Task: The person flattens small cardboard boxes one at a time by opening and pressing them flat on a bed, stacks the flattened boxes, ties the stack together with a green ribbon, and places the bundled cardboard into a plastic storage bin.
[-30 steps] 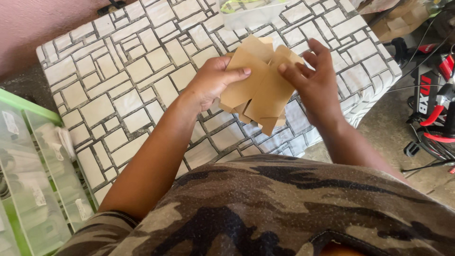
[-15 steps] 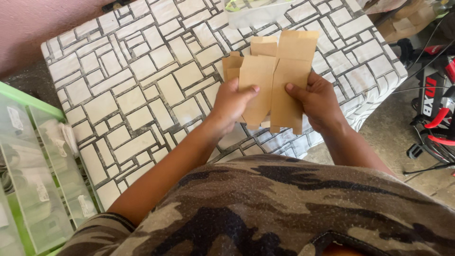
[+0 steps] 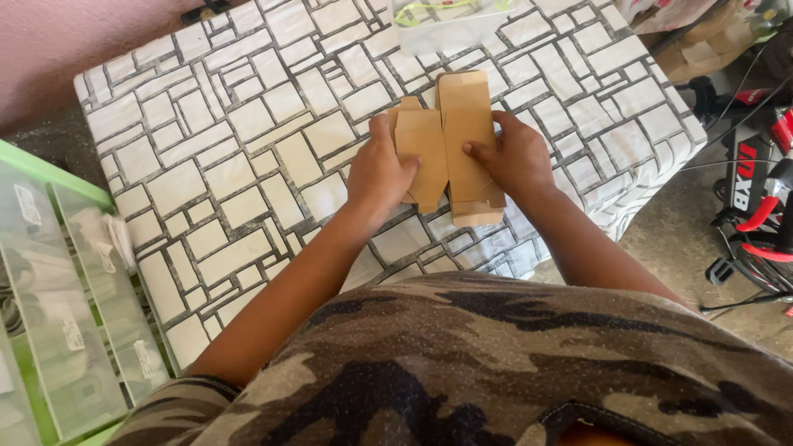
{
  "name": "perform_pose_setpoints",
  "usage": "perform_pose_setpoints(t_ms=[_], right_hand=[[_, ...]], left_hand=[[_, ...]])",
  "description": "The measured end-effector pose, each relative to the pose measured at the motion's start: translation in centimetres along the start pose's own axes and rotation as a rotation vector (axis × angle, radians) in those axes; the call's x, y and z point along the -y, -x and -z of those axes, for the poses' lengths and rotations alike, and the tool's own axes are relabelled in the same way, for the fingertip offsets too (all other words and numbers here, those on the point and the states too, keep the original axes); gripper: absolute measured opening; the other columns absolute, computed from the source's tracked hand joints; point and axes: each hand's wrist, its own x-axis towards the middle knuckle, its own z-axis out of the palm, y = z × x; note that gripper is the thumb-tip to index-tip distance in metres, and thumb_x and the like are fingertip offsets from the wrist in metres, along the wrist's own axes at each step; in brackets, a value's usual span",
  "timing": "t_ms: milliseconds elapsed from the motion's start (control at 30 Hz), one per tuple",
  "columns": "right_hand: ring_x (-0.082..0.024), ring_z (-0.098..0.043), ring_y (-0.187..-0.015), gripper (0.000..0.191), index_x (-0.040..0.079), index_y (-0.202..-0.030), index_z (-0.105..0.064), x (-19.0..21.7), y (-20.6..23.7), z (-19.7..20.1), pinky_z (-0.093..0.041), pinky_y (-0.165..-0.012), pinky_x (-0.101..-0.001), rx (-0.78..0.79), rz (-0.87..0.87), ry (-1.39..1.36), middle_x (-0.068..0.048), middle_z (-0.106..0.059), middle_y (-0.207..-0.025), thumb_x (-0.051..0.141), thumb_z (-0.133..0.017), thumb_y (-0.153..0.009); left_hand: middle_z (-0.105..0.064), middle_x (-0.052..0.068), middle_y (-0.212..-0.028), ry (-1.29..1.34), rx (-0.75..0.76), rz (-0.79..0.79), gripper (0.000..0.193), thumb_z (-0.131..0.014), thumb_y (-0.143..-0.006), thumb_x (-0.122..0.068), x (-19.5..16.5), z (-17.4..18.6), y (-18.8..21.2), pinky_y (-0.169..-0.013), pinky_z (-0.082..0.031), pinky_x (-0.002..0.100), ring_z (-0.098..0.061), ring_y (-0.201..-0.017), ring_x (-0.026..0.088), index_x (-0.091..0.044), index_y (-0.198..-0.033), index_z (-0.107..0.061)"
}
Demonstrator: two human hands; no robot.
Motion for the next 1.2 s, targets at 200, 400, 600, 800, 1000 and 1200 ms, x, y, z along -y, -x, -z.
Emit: perform_pose_setpoints(t_ms=[200,400,600,800,1000,1200], right_hand=[[-0.034,-0.068,-0.094,0.066,0.007,-0.133,-0.063,0.3,0.6,-0.9,-0.056,-0.077,-0.0463,-0.049,-0.006,0.177,-0.018,-0.061,-0.115,0.041,-0.086,-0.081],[-0.033,-0.068,-0.092,0.066,0.003,-0.131,-0.061,0.5,0.5,-1.4,-0.057,-0.081,-0.0449,-0.068,0.018,0.118,-0.018,-0.059,-0.115,0.035,-0.088,-0.079],[-0.029,-0.068,-0.090,0.063,0.005,-0.129,-0.062,0.1,0.5,-1.4,-0.057,-0.080,-0.0426,-0.069,-0.001,0.100,-0.015,-0.061,-0.112,0.035,-0.088,-0.080],[-0.027,-0.068,-0.087,0.065,0.005,-0.129,-0.063,-0.2,0.2,-1.5,-0.056,-0.076,-0.0417,-0.074,-0.023,0.082,-0.014,-0.064,-0.107,0.036,-0.089,-0.078],[-0.023,-0.071,-0.089,0.055,0.003,-0.131,-0.066,-0.8,0.0,-1.5,-0.058,-0.078,-0.0381,-0.087,0.030,-0.090,-0.015,-0.070,-0.105,0.029,-0.084,-0.086],[-0.019,-0.071,-0.098,0.044,0.000,-0.137,-0.058,-1.0,-0.3,-2.4,-0.059,-0.082,-0.0316,-0.008,-0.033,-0.589,-0.014,-0.072,-0.114,0.015,-0.066,-0.097]], left_hand=[[-0.049,0.024,-0.133,-0.087,-0.039,0.017,0.062,-0.077,-0.085,-0.026,-0.4,-0.5,1.4,-0.087,-0.056,0.048,-0.065,-0.107,0.042,0.002,-0.132,-0.047],[-0.048,0.025,-0.127,0.006,-0.030,0.113,0.064,-0.085,-0.078,-0.028,-0.3,-1.9,-0.5,-0.093,-0.052,0.047,-0.058,-0.112,0.043,0.006,-0.121,-0.052],[-0.059,0.020,-0.118,0.282,-0.109,0.135,0.052,-0.079,-0.078,-0.013,1.6,-3.0,-2.0,-0.086,-0.058,0.039,-0.068,-0.104,0.031,0.004,-0.120,-0.053],[-0.070,0.016,-0.113,0.705,-0.031,0.293,0.050,-0.073,-0.080,-0.003,1.6,-3.4,-2.2,-0.084,-0.058,0.035,-0.071,-0.101,0.024,0.002,-0.126,-0.052],[-0.070,0.017,-0.116,0.748,0.011,0.286,0.031,-0.062,-0.094,-0.009,0.6,-4.0,-1.5,-0.084,-0.056,0.035,-0.070,-0.101,0.022,0.004,-0.122,-0.057],[-0.070,0.015,-0.119,1.028,0.066,0.209,0.032,-0.059,-0.096,-0.011,0.4,-3.0,-1.6,-0.089,-0.057,0.035,-0.070,-0.107,0.021,0.000,-0.125,-0.053]])
